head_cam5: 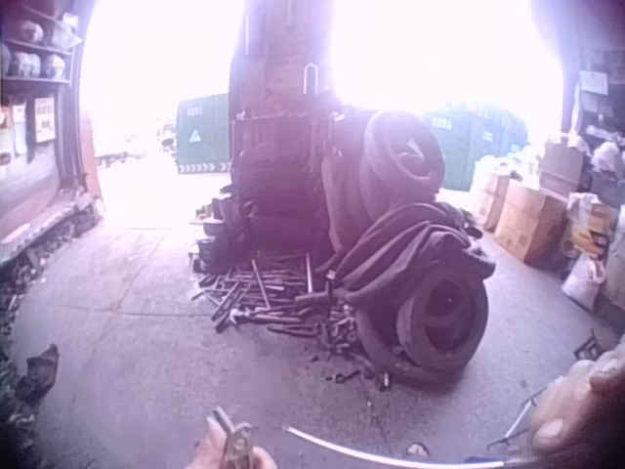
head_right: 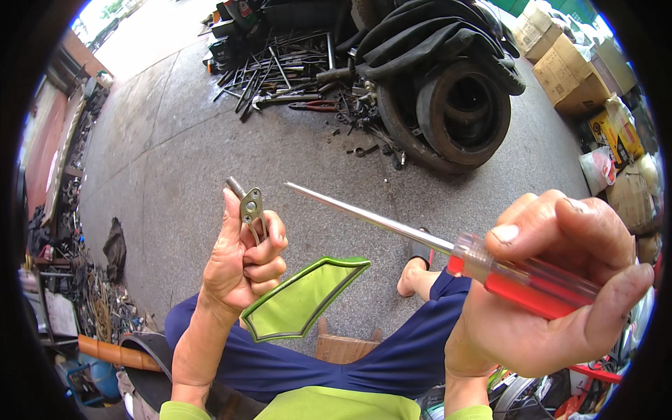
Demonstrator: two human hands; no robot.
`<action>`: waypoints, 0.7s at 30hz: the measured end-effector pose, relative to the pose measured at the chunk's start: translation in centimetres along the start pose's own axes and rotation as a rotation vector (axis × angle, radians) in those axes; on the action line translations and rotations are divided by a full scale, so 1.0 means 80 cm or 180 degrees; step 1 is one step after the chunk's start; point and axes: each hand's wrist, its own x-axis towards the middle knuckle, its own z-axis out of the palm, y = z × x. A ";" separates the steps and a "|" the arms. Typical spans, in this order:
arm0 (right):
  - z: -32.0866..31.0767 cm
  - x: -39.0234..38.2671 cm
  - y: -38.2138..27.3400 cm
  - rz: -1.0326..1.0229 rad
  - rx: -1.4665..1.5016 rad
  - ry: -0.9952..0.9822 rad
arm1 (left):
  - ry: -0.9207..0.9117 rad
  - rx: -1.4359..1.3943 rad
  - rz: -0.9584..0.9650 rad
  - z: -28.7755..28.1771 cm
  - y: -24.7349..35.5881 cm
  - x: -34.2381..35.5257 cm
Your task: The person uses a screwdriver to adjust a small metal part held in their left hand. They repeatedly insert the screwdriver into a hole in the part and turn it, then remove it and inspect the part.
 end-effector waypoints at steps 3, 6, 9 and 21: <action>0.013 -0.003 0.005 0.0009 -0.0024 0.0174 | -0.0092 -0.0106 -0.0047 -0.001 -0.004 -0.001; 0.018 -0.004 0.004 0.0083 0.0091 0.0120 | -0.0222 -0.0169 -0.0115 -0.002 -0.005 0.000; 0.020 -0.004 0.004 0.0138 0.0229 0.0047 | -0.0266 -0.0099 -0.0204 -0.003 -0.002 0.000; 0.020 -0.005 0.004 0.0060 0.0347 -0.0285 | -0.0139 0.0014 -0.0210 0.000 -0.004 -0.001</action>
